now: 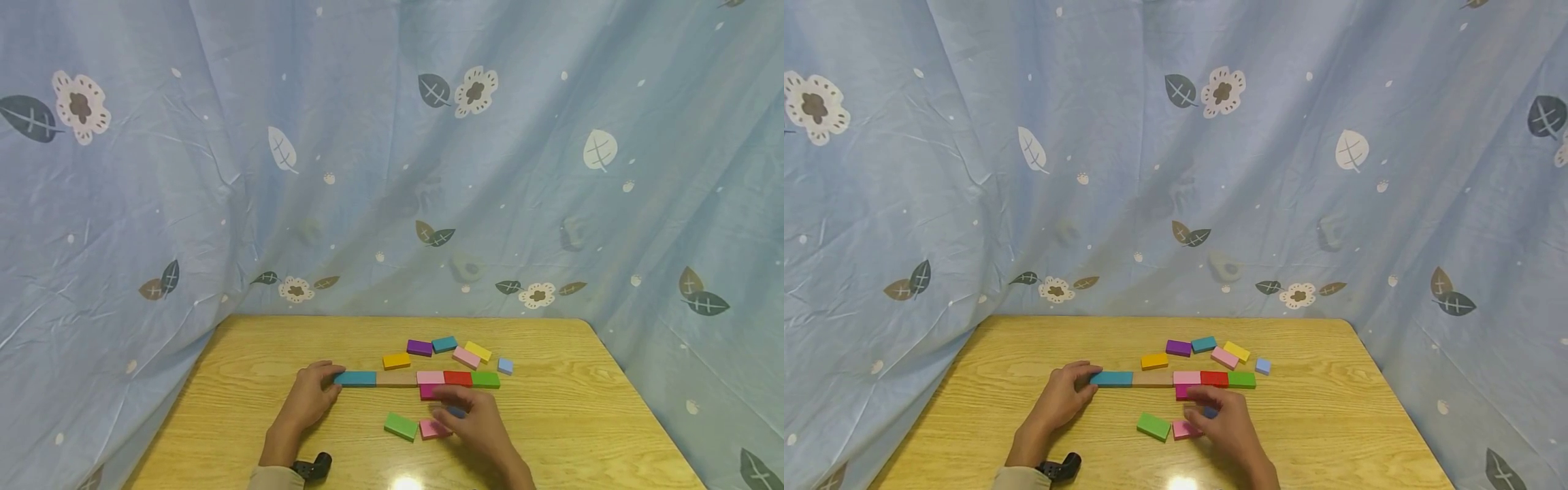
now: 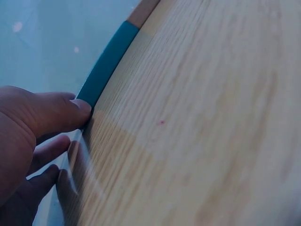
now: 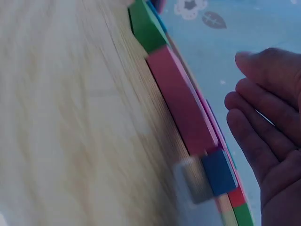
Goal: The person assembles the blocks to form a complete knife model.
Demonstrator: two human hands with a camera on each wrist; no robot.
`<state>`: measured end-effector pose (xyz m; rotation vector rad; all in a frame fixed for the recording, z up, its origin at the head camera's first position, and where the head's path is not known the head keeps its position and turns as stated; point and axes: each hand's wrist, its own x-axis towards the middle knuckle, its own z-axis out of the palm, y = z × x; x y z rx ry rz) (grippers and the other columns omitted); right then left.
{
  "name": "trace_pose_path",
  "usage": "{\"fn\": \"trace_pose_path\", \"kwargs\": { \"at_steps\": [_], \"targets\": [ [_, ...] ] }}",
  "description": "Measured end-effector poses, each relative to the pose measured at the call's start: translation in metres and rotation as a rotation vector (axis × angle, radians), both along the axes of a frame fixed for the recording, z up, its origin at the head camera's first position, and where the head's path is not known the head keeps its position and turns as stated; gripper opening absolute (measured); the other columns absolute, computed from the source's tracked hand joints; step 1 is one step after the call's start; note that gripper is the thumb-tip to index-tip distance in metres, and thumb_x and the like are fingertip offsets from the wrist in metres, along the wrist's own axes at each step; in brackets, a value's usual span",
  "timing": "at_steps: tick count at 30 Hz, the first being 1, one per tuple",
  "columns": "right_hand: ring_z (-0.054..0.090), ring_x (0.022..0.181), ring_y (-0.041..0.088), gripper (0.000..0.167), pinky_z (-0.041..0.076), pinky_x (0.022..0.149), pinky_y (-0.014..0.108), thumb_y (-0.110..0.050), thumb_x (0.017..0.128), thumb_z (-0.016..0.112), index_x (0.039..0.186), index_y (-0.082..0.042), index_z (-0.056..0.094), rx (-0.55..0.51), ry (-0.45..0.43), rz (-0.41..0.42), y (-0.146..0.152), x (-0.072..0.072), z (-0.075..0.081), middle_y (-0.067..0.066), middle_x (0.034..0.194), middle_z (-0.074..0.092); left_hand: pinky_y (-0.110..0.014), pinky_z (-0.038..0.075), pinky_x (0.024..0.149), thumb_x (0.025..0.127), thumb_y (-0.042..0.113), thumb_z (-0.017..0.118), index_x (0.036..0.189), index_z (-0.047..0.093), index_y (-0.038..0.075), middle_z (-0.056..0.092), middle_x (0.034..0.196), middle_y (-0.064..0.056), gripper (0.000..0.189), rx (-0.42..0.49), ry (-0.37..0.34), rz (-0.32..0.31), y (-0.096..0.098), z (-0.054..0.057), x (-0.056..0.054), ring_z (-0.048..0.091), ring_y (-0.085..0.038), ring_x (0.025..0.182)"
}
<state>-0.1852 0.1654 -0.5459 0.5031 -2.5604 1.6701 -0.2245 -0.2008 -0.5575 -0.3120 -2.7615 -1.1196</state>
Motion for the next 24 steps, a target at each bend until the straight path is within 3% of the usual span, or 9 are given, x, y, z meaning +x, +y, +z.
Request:
{"fn": "trace_pose_path", "kwargs": {
  "at_steps": [4, 8, 15, 20, 24],
  "targets": [
    [0.081, 0.111, 0.029, 0.036, 0.066, 0.092, 0.024, -0.015, 0.095, 0.087, 0.128, -0.003, 0.079, -0.059, -0.042, 0.1, -0.006, 0.005, -0.003, 0.018, 0.124, 0.081, -0.073, 0.049, 0.115, 0.096, 0.003, 0.081, 0.129, 0.08, 0.01, 0.069, 0.144, -0.024, 0.034, -0.005, -0.001, 0.0, 0.0, 0.0, -0.001, 0.06, -0.052, 0.139],
    [0.082, 0.104, 0.022, 0.037, 0.067, 0.088, 0.024, -0.015, 0.095, 0.087, 0.127, 0.001, 0.078, -0.067, -0.05, 0.168, -0.013, 0.008, -0.005, 0.021, 0.123, 0.08, -0.073, 0.049, 0.116, 0.097, 0.003, 0.081, 0.129, 0.08, 0.01, 0.068, 0.145, -0.024, 0.033, 0.004, -0.013, 0.006, 0.001, -0.001, 0.0, 0.059, -0.053, 0.14],
    [0.074, 0.097, 0.004, 0.029, 0.065, 0.085, 0.022, -0.014, 0.093, 0.087, 0.122, -0.008, 0.083, 0.062, 0.051, 0.193, -0.023, 0.007, -0.009, 0.005, 0.116, 0.083, -0.072, 0.05, 0.115, 0.096, 0.003, 0.081, 0.129, 0.08, 0.01, 0.068, 0.145, -0.024, 0.034, 0.003, -0.002, 0.002, 0.001, 0.0, 0.0, 0.06, -0.053, 0.14],
    [0.067, 0.094, 0.001, 0.029, 0.06, 0.081, 0.02, -0.013, 0.091, 0.087, 0.12, -0.015, 0.084, 0.169, 0.114, 0.196, -0.027, 0.008, -0.009, -0.004, 0.112, 0.082, -0.072, 0.05, 0.115, 0.097, 0.003, 0.081, 0.129, 0.081, 0.01, 0.068, 0.145, -0.024, 0.033, 0.003, 0.005, -0.001, 0.001, 0.001, 0.001, 0.06, -0.053, 0.139],
    [0.065, 0.095, 0.001, 0.031, 0.058, 0.084, 0.019, -0.014, 0.089, 0.087, 0.12, -0.02, 0.085, 0.238, 0.109, 0.207, -0.03, 0.008, -0.01, -0.011, 0.113, 0.08, -0.072, 0.05, 0.115, 0.097, 0.004, 0.081, 0.13, 0.08, 0.01, 0.068, 0.145, -0.024, 0.033, 0.0, 0.001, -0.006, 0.0, 0.001, 0.001, 0.06, -0.053, 0.14]
  ]
}}
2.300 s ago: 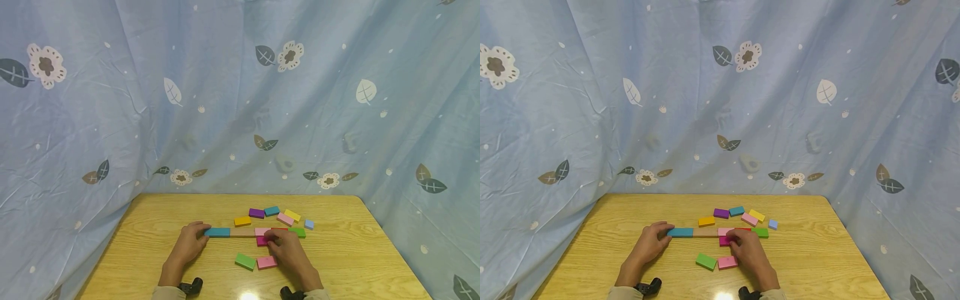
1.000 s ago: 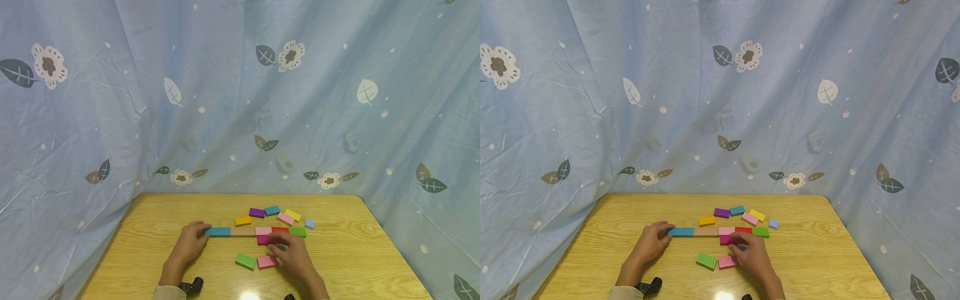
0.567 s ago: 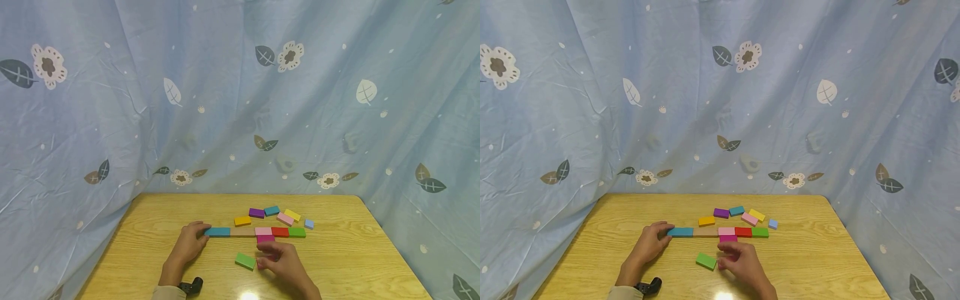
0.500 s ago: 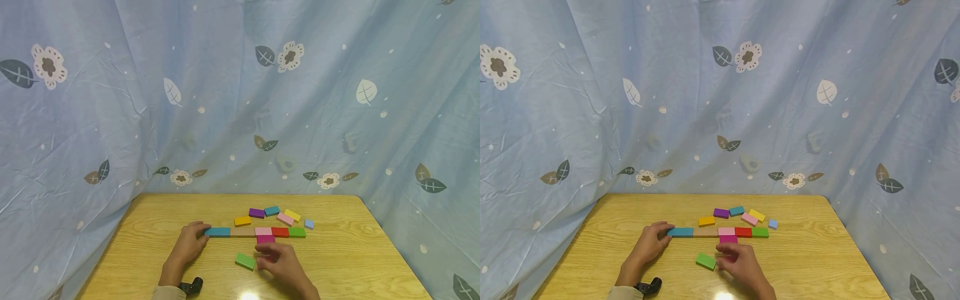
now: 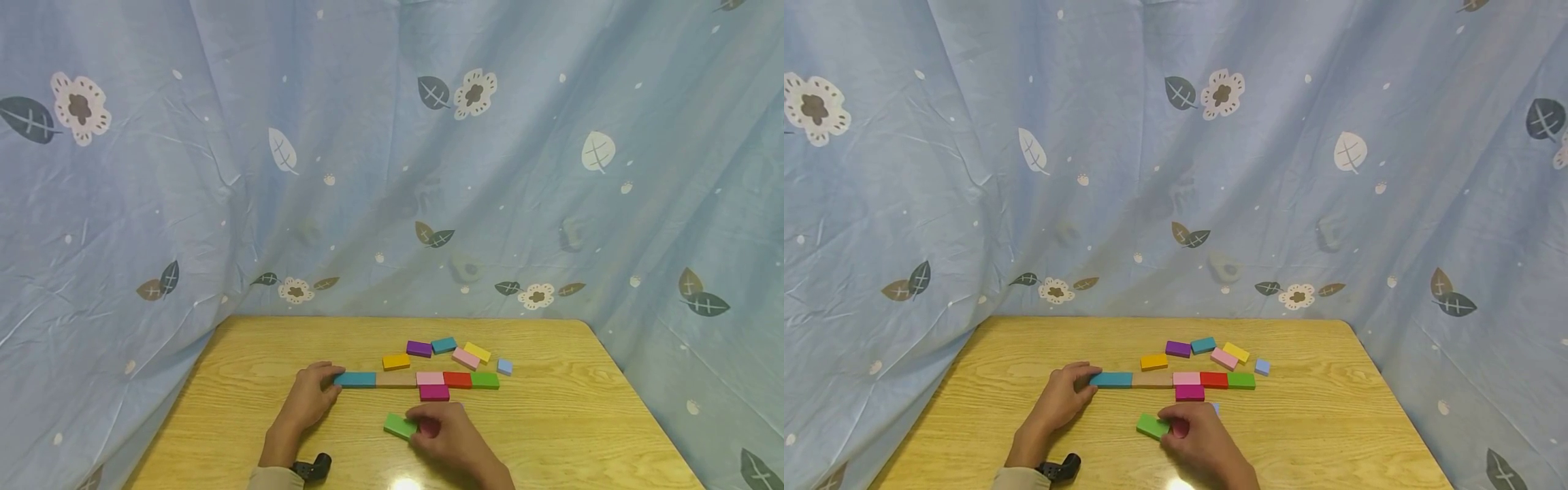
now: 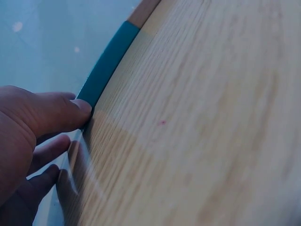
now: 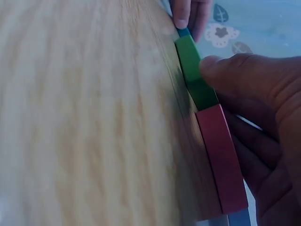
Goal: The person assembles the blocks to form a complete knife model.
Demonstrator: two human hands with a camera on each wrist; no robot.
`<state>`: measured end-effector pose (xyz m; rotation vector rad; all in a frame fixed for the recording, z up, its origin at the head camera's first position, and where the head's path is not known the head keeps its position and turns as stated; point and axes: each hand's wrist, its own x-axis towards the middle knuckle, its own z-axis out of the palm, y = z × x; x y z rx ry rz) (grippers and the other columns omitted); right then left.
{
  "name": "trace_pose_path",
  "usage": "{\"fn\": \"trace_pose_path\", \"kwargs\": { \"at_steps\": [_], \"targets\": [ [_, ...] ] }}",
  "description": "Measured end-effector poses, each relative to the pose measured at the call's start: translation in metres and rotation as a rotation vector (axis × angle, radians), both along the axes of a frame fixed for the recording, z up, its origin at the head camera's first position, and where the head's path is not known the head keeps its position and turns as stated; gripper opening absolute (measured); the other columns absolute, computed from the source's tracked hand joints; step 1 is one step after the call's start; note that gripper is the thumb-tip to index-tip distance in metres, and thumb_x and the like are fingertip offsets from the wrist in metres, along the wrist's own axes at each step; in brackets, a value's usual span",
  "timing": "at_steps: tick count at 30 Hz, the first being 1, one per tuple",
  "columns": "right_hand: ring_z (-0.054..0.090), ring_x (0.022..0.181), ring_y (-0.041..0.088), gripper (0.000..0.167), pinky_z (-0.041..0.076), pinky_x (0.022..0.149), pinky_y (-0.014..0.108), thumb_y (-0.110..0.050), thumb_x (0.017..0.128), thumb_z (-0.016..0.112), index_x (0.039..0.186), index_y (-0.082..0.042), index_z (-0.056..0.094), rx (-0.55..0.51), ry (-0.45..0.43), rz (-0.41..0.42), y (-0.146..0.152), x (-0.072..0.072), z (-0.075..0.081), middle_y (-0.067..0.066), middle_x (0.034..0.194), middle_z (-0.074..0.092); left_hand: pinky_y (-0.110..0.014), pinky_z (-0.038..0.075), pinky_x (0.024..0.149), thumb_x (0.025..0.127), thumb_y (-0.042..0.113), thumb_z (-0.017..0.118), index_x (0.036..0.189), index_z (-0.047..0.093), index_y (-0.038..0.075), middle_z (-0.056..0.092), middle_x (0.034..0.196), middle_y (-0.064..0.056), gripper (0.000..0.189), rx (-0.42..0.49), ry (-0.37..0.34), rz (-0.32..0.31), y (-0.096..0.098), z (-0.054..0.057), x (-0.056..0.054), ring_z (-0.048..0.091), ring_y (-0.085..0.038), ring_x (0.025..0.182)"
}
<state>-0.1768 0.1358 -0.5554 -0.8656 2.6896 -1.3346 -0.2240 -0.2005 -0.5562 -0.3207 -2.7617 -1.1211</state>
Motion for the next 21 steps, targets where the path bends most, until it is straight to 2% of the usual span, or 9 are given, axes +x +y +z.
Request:
{"fn": "trace_pose_path", "kwargs": {
  "at_steps": [4, 11, 14, 18, 21],
  "targets": [
    [0.065, 0.1, 0.001, 0.032, 0.057, 0.089, 0.021, -0.016, 0.09, 0.088, 0.121, -0.023, 0.084, 0.031, -0.004, 0.005, -0.002, 0.0, 0.001, -0.014, 0.116, 0.079, -0.072, 0.05, 0.115, 0.097, 0.003, 0.081, 0.129, 0.08, 0.01, 0.068, 0.145, -0.024, 0.033, -0.004, -0.003, 0.003, 0.0, -0.001, 0.0, 0.06, -0.053, 0.139],
    [0.066, 0.097, 0.001, 0.029, 0.059, 0.086, 0.02, -0.012, 0.092, 0.085, 0.119, -0.021, 0.084, 0.025, 0.022, -0.016, -0.004, 0.001, 0.003, -0.012, 0.114, 0.08, -0.073, 0.049, 0.115, 0.096, 0.003, 0.081, 0.129, 0.08, 0.01, 0.068, 0.145, -0.024, 0.033, -0.004, -0.01, 0.013, 0.001, -0.003, 0.0, 0.059, -0.053, 0.14],
    [0.07, 0.1, 0.001, 0.028, 0.063, 0.088, 0.021, -0.011, 0.095, 0.083, 0.121, -0.019, 0.084, -0.005, -0.01, -0.021, -0.006, 0.0, 0.004, -0.009, 0.116, 0.082, -0.073, 0.049, 0.115, 0.096, 0.003, 0.081, 0.129, 0.08, 0.01, 0.068, 0.146, -0.024, 0.034, -0.003, -0.01, 0.013, 0.0, -0.002, 0.0, 0.059, -0.054, 0.14],
    [0.074, 0.109, 0.003, 0.028, 0.065, 0.091, 0.022, -0.01, 0.098, 0.079, 0.125, -0.017, 0.083, -0.057, -0.103, -0.031, -0.006, -0.005, 0.008, -0.005, 0.122, 0.081, -0.073, 0.049, 0.115, 0.096, 0.004, 0.081, 0.129, 0.08, 0.01, 0.067, 0.146, -0.024, 0.034, -0.004, -0.01, 0.014, 0.001, -0.001, 0.001, 0.059, -0.054, 0.139],
    [0.074, 0.113, 0.005, 0.027, 0.065, 0.097, 0.027, -0.011, 0.099, 0.079, 0.124, -0.018, 0.083, -0.033, -0.078, -0.054, -0.005, -0.011, 0.014, -0.006, 0.122, 0.081, -0.073, 0.049, 0.115, 0.097, 0.004, 0.081, 0.13, 0.08, 0.01, 0.068, 0.146, -0.024, 0.034, 0.001, -0.01, 0.014, 0.001, -0.002, 0.001, 0.059, -0.054, 0.14]
  ]
}}
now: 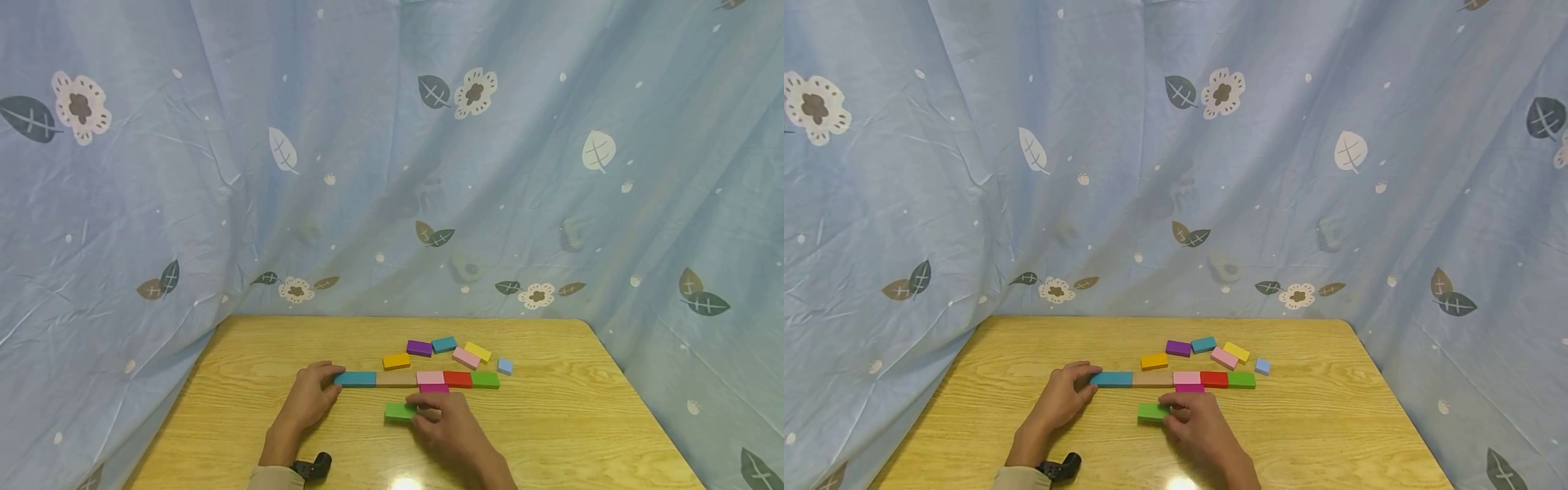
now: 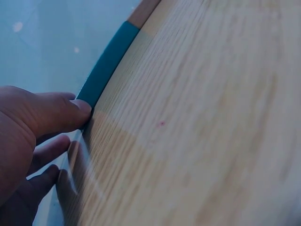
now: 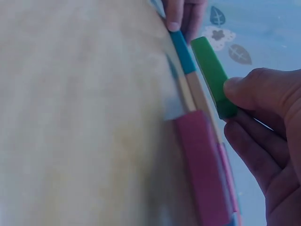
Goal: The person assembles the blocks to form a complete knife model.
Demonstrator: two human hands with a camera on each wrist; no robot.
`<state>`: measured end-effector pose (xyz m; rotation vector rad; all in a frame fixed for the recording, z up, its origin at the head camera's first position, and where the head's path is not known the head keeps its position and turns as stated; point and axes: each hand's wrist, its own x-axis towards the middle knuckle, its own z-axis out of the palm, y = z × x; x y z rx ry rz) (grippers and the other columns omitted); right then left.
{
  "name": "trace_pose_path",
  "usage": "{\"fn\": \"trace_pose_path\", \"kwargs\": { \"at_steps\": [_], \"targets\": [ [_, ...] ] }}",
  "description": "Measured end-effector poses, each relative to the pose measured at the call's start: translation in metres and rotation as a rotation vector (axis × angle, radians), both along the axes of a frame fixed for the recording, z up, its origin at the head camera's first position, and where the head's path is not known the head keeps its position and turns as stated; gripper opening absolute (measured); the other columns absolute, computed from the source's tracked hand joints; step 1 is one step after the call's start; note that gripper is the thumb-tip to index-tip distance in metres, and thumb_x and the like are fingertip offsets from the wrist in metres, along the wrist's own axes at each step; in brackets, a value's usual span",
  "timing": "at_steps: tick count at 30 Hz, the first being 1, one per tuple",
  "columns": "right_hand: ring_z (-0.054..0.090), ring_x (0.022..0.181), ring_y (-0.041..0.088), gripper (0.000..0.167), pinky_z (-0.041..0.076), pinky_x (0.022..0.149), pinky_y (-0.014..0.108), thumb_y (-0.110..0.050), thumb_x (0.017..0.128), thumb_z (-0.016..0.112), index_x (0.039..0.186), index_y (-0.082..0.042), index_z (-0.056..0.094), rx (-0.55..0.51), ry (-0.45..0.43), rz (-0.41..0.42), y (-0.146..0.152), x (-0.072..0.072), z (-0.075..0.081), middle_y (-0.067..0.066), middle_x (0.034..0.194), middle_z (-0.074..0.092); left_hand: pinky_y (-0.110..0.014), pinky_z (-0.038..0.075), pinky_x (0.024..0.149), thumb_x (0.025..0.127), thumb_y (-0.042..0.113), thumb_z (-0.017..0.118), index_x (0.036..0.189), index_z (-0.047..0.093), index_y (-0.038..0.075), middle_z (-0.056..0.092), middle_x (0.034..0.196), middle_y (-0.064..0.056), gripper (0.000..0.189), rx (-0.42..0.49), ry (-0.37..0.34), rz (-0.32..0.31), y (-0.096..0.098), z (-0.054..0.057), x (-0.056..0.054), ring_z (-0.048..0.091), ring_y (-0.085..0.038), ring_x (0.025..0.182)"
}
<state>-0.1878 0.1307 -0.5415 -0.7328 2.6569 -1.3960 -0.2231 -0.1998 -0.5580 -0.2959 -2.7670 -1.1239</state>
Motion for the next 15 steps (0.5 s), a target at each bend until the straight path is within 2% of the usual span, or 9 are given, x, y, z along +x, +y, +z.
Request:
{"fn": "trace_pose_path", "kwargs": {
  "at_steps": [6, 11, 15],
  "targets": [
    [0.079, 0.11, 0.013, 0.026, 0.067, 0.097, 0.035, -0.009, 0.096, 0.083, 0.121, -0.017, 0.084, 0.059, 0.137, -0.019, 0.002, -0.015, 0.013, -0.004, 0.118, 0.083, -0.072, 0.05, 0.114, 0.096, 0.002, 0.081, 0.13, 0.08, 0.009, 0.068, 0.145, -0.024, 0.034, 0.009, 0.011, -0.012, -0.002, 0.0, -0.001, 0.059, -0.054, 0.14],
    [0.078, 0.117, 0.022, 0.027, 0.067, 0.099, 0.039, -0.008, 0.097, 0.082, 0.123, -0.014, 0.083, 0.106, 0.178, -0.021, 0.003, -0.026, 0.017, -0.001, 0.124, 0.082, -0.072, 0.05, 0.115, 0.097, 0.003, 0.08, 0.13, 0.08, 0.01, 0.067, 0.146, -0.024, 0.034, 0.022, -0.001, -0.015, -0.001, 0.001, 0.0, 0.058, -0.053, 0.141],
    [0.077, 0.119, 0.022, 0.029, 0.066, 0.101, 0.043, -0.009, 0.098, 0.082, 0.127, -0.011, 0.082, 0.138, 0.165, -0.013, 0.002, -0.032, 0.017, 0.0, 0.125, 0.082, -0.072, 0.05, 0.114, 0.097, 0.002, 0.081, 0.13, 0.08, 0.009, 0.068, 0.145, -0.025, 0.034, 0.014, 0.011, -0.024, -0.001, 0.001, -0.001, 0.059, -0.053, 0.14]
  ]
}}
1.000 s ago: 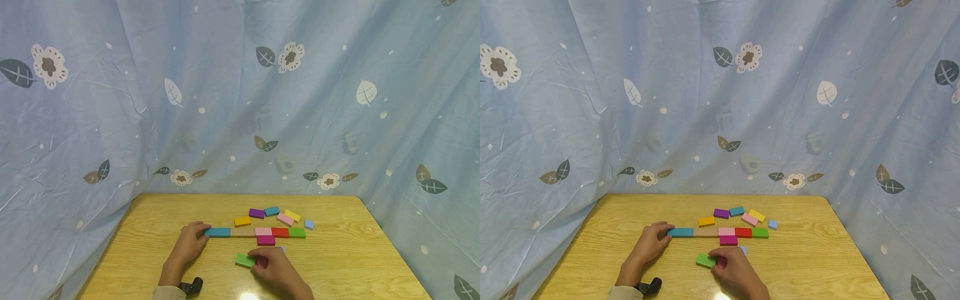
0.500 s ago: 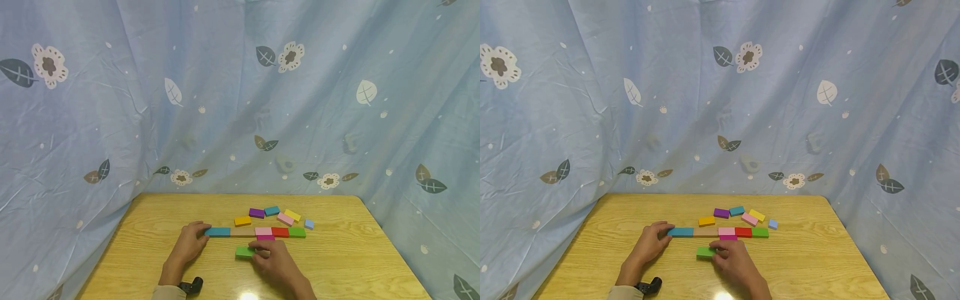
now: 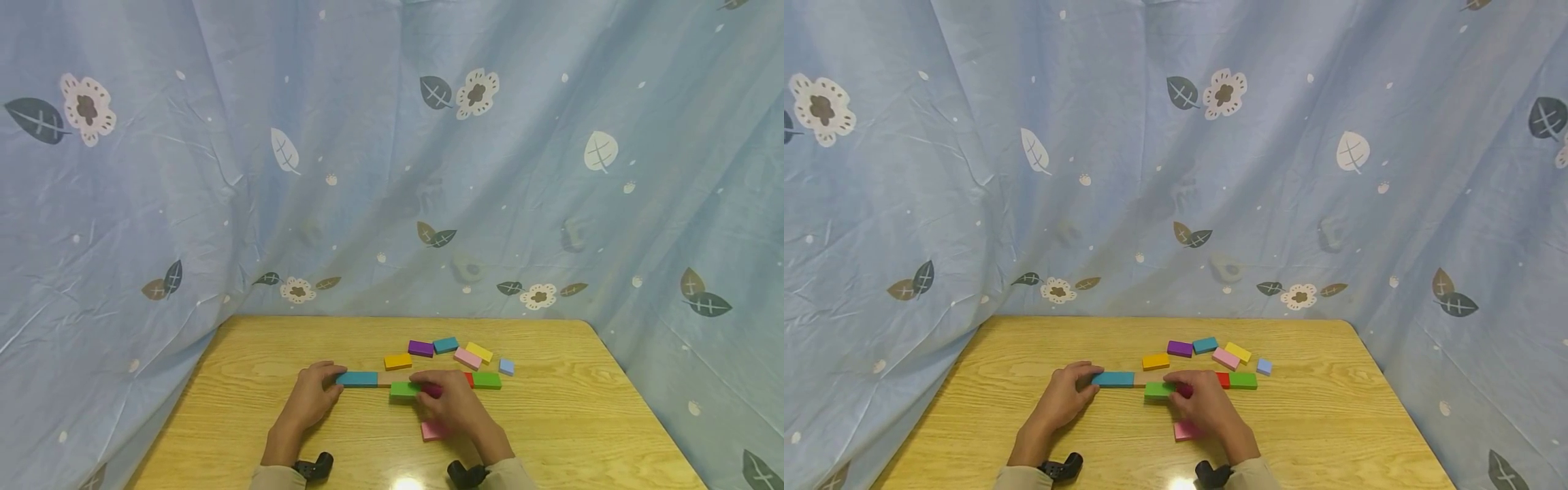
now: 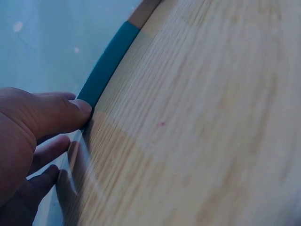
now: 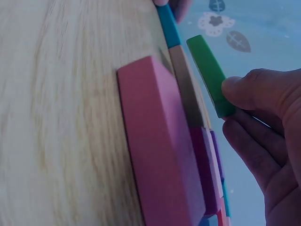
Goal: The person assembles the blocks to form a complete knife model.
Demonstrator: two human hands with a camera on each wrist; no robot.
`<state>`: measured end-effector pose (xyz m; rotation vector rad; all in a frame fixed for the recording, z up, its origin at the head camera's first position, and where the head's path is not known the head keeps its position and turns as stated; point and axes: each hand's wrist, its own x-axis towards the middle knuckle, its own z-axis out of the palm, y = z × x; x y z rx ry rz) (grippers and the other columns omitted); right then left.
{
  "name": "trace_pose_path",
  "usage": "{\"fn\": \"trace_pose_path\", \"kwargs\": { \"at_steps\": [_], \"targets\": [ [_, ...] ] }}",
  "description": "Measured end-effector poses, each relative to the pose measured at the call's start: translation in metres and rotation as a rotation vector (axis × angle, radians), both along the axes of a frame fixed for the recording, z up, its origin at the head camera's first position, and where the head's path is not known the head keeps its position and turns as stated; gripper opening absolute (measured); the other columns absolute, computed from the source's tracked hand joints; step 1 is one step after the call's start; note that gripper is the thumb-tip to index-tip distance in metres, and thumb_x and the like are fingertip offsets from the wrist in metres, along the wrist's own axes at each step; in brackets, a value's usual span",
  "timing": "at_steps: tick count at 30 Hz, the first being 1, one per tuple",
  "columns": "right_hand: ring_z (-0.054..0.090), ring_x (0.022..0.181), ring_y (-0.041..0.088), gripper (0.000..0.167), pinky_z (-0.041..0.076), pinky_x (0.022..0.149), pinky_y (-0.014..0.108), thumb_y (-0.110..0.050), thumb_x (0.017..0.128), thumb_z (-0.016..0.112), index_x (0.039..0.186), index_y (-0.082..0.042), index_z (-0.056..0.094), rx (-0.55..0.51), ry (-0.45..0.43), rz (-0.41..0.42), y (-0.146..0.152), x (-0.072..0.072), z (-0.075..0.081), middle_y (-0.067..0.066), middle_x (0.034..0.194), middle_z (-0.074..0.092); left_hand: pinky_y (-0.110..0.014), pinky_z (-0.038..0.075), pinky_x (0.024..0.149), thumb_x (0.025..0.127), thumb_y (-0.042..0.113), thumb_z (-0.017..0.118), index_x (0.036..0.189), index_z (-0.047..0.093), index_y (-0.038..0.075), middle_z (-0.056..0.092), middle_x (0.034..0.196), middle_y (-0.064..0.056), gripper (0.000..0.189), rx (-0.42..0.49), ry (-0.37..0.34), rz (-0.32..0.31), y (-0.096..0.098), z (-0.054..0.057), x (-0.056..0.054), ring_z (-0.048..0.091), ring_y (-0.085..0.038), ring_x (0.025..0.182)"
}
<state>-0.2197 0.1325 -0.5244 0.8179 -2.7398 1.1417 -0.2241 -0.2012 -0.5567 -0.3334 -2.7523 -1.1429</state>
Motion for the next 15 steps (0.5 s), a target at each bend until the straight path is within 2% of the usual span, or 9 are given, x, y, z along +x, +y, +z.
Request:
{"fn": "trace_pose_path", "kwargs": {
  "at_steps": [9, 15],
  "targets": [
    [0.076, 0.119, 0.022, 0.03, 0.064, 0.104, 0.047, -0.011, 0.098, 0.083, 0.127, -0.011, 0.082, 0.055, 0.007, 0.022, -0.0006, -0.0074, -0.0061, 0.0, 0.125, 0.082, -0.071, 0.05, 0.116, 0.096, 0.002, 0.081, 0.129, 0.08, 0.009, 0.069, 0.144, -0.024, 0.034, 0.005, -0.004, 0.007, 0.0, -0.0002, -0.0003, 0.059, -0.051, 0.141],
    [0.077, 0.115, 0.018, 0.028, 0.066, 0.101, 0.043, -0.009, 0.097, 0.083, 0.125, -0.011, 0.083, 0.059, 0.044, 0.027, -0.0006, -0.0079, -0.0091, 0.0, 0.123, 0.083, -0.071, 0.05, 0.115, 0.096, 0.002, 0.081, 0.13, 0.08, 0.009, 0.068, 0.145, -0.024, 0.034, 0.01, -0.003, 0.004, -0.0002, -0.0003, 0.0007, 0.059, -0.052, 0.14]
  ]
}}
